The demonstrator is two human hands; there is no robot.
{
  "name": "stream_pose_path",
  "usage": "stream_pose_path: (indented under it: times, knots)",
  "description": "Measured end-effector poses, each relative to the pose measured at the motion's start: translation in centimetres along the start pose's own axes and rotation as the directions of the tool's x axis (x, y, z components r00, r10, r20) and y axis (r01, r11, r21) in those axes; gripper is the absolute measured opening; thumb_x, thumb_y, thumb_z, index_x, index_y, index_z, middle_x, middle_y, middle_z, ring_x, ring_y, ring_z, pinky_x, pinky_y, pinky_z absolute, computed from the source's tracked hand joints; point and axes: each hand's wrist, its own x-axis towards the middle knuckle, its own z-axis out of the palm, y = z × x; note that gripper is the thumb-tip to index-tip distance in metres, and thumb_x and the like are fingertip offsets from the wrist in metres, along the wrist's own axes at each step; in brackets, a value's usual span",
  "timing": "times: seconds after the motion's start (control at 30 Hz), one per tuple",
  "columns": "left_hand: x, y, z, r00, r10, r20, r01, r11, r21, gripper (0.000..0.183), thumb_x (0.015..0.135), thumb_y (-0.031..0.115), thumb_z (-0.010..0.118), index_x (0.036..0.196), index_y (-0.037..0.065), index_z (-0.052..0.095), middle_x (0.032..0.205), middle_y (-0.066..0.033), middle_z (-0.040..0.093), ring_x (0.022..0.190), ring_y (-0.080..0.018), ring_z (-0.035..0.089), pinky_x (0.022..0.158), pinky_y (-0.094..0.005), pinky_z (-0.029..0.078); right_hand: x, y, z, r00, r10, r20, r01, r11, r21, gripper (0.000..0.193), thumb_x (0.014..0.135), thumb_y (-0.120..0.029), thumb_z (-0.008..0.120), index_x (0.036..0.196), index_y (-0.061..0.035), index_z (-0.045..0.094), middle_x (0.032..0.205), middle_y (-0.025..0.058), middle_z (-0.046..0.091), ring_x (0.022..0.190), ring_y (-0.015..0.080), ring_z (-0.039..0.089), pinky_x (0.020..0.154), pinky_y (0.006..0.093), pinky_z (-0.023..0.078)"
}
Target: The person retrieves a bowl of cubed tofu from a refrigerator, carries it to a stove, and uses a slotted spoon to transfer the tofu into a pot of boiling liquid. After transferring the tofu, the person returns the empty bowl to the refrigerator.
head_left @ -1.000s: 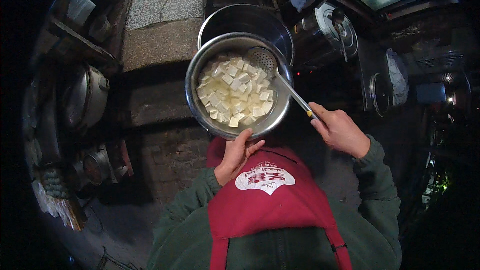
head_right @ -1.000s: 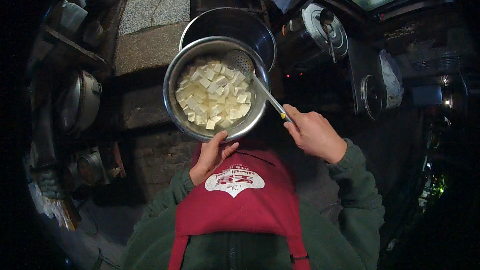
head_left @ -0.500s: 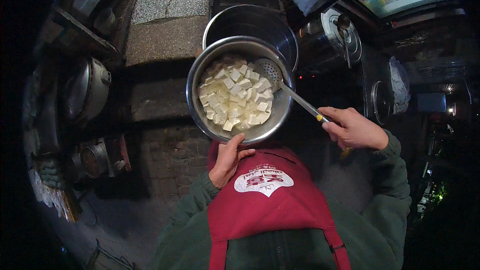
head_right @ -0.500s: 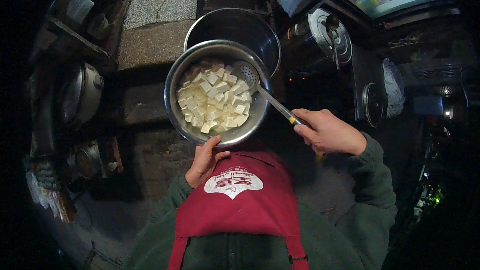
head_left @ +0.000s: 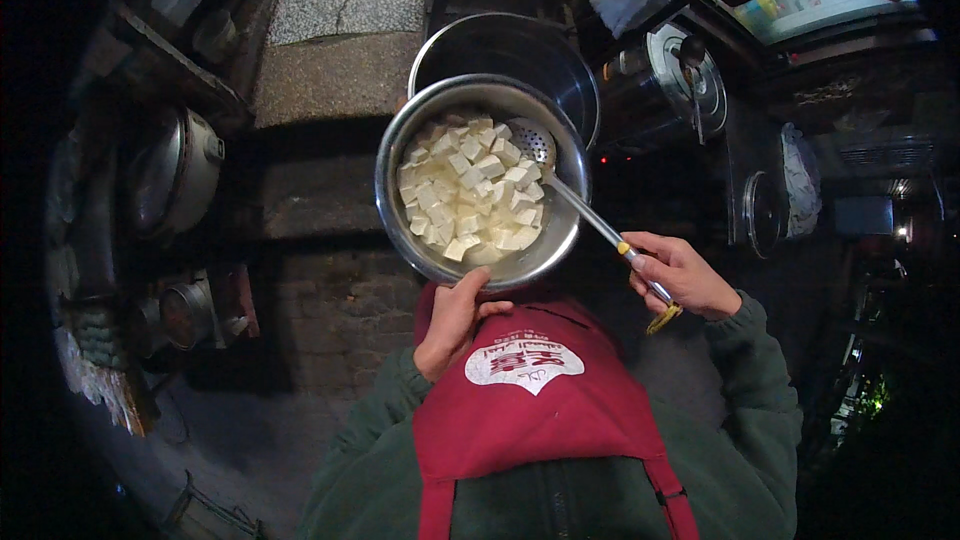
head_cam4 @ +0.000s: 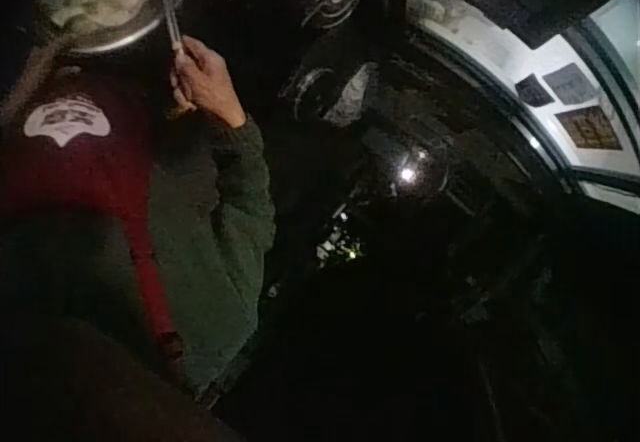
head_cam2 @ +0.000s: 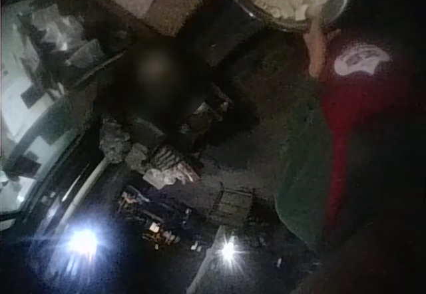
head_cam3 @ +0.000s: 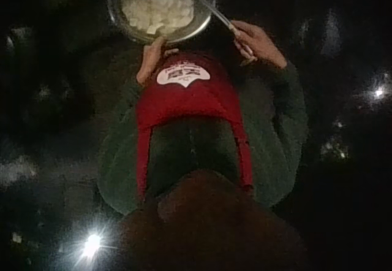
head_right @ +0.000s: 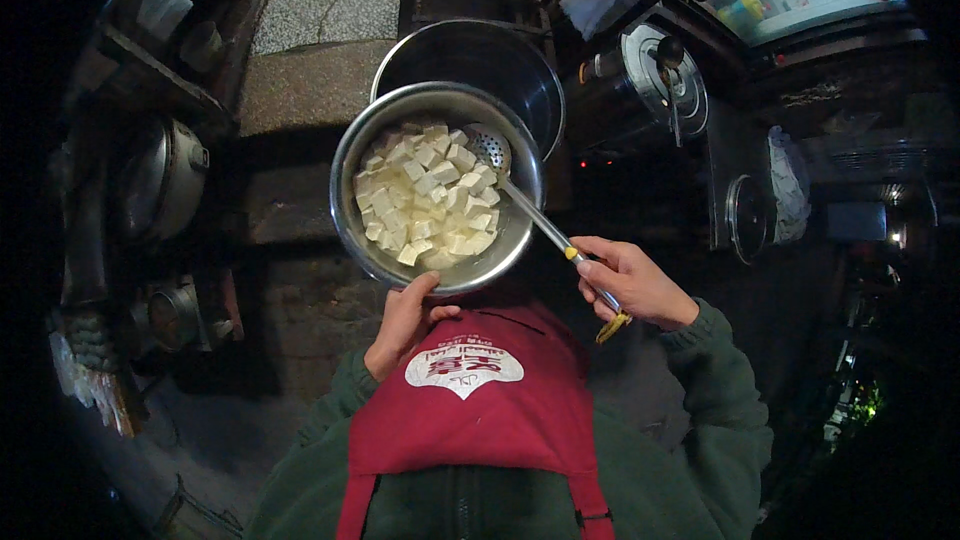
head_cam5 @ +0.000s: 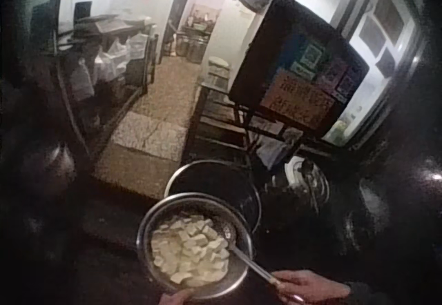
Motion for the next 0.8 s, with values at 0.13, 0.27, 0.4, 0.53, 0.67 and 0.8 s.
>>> stream_pose_path:
  times: [0.13, 0.27, 0.4, 0.53, 0.67, 0.8]
  knots:
    - [-0.2, 0.4, 0.0, 1.000, -0.029, -0.005, 0.029, 0.999, 0.028, 0.040, 0.104, 0.018, 0.062, 0.133, -0.009, 0.060, 0.119, -0.0175, 0.073, 0.098, -0.0249, 0.074, 0.072, -0.0343, 0.065, 0.8, 0.5, 1.0, 0.994, -0.110, -0.017, 0.107, 0.987, -0.118, 0.046, 0.110, -0.018, 0.055, 0.154, -0.0055, 0.049, 0.080, 0.0020, 0.060, 0.056, 0.0078, 0.054, 0.051, 0.0244, 0.045]
    - [-0.7, 0.7, 0.1, 0.999, -0.007, -0.035, 0.008, 0.999, 0.032, 0.040, 0.104, 0.018, 0.062, 0.133, -0.009, 0.060, 0.117, -0.0179, 0.073, 0.098, -0.0254, 0.074, 0.073, -0.0348, 0.066, 0.7, 1.1, 0.6, 0.986, 0.055, -0.160, -0.085, 0.979, -0.186, 0.049, 0.109, -0.016, 0.056, 0.156, -0.0065, 0.048, 0.080, 0.0020, 0.059, 0.058, 0.0076, 0.054, 0.051, 0.0247, 0.045]
    - [-0.9, 1.2, 0.2, 0.999, -0.028, -0.027, 0.029, 0.999, 0.030, 0.041, 0.104, 0.019, 0.063, 0.134, -0.008, 0.059, 0.119, -0.0176, 0.073, 0.099, -0.0256, 0.074, 0.074, -0.0347, 0.065, 1.1, 1.3, 0.1, 0.998, -0.052, -0.021, 0.051, 0.998, -0.021, 0.047, 0.109, -0.017, 0.056, 0.154, -0.0039, 0.049, 0.080, 0.0018, 0.060, 0.058, 0.0070, 0.053, 0.051, 0.0232, 0.044]
    - [-0.9, 1.3, 0.2, 0.998, -0.051, -0.039, 0.054, 0.996, 0.072, 0.040, 0.105, 0.017, 0.060, 0.136, -0.008, 0.059, 0.123, -0.0175, 0.072, 0.099, -0.0245, 0.074, 0.074, -0.0339, 0.066, 1.3, 1.5, 0.2, 0.999, -0.036, 0.008, 0.036, 0.997, 0.075, 0.045, 0.111, -0.018, 0.055, 0.152, -0.0015, 0.050, 0.081, 0.0015, 0.060, 0.057, 0.0059, 0.052, 0.051, 0.0221, 0.042]
    - [-0.8, 1.2, 0.2, 0.998, -0.041, -0.047, 0.044, 0.997, 0.067, 0.039, 0.105, 0.017, 0.061, 0.134, -0.009, 0.061, 0.122, -0.0180, 0.072, 0.098, -0.0252, 0.074, 0.075, -0.0343, 0.066, 0.9, 1.5, 0.1, 0.999, -0.045, 0.005, 0.044, 0.988, 0.147, 0.044, 0.111, -0.018, 0.053, 0.152, -0.0006, 0.050, 0.081, 0.0027, 0.061, 0.055, 0.0056, 0.052, 0.051, 0.0219, 0.043]
    - [-0.9, 1.1, 0.1, 0.999, -0.024, -0.038, 0.027, 0.997, 0.073, 0.039, 0.105, 0.016, 0.061, 0.134, -0.009, 0.060, 0.122, -0.0180, 0.072, 0.100, -0.0254, 0.074, 0.077, -0.0348, 0.067, 0.1, 1.6, 0.0, 0.999, -0.041, 0.020, 0.035, 0.970, 0.242, 0.046, 0.111, -0.017, 0.053, 0.153, -0.0004, 0.048, 0.082, 0.0040, 0.062, 0.055, 0.0061, 0.053, 0.051, 0.0220, 0.043]
